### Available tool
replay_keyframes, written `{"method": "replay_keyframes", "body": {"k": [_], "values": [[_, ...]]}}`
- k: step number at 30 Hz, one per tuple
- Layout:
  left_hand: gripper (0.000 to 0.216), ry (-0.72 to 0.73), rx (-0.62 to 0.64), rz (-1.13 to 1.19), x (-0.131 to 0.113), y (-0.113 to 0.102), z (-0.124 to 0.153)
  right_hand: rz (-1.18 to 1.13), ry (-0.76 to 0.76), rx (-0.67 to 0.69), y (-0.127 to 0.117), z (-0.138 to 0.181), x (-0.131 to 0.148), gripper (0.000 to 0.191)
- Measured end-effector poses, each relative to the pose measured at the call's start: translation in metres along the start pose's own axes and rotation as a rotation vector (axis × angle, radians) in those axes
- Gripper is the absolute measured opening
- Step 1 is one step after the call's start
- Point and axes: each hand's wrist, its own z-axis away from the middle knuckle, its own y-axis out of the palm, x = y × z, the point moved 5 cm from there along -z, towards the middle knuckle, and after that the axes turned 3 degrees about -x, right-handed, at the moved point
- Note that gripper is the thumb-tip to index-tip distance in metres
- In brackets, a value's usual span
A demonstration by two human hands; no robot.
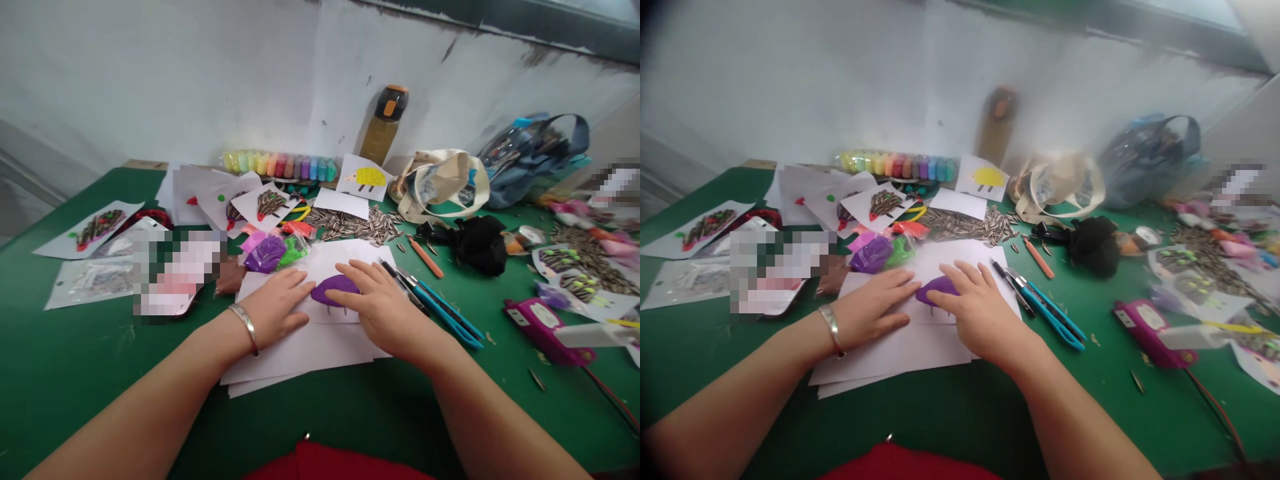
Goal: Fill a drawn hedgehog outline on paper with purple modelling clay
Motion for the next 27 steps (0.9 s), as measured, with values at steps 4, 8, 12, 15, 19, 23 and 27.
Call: {"method": "replay_keyframes", "body": {"k": [4, 8, 12, 15, 19, 23, 27], "values": [[0.048, 0.014, -0.003, -0.039, -0.002, 0.001, 0.001, 0.016, -0.051, 0.062, 0.007, -0.002, 0.008, 0.064], [0.048, 0.017, -0.02, -0.052, -0.002, 0.002, 0.002, -0.011, -0.007, 0.05, 0.006, -0.002, 0.001, 0.064], [0.054, 0.001, -0.003, -0.043, -0.003, 0.002, 0.002, -0.02, 0.078, -0.017, -0.011, 0.003, -0.016, 0.064], [0.05, -0.008, 0.011, -0.043, -0.004, 0.001, 0.002, -0.047, 0.065, -0.02, -0.02, 0.009, -0.021, 0.061], [0.05, -0.022, 0.021, -0.016, -0.005, -0.001, 0.002, -0.06, 0.011, 0.042, -0.022, 0.011, -0.019, 0.062], [0.054, -0.015, 0.017, 0.003, -0.006, -0.002, 0.002, -0.042, 0.059, -0.018, -0.024, 0.01, -0.022, 0.054], [0.048, -0.006, 0.016, -0.016, -0.005, 0.0, 0.002, -0.017, 0.043, 0.018, -0.018, 0.009, -0.018, 0.055]]}}
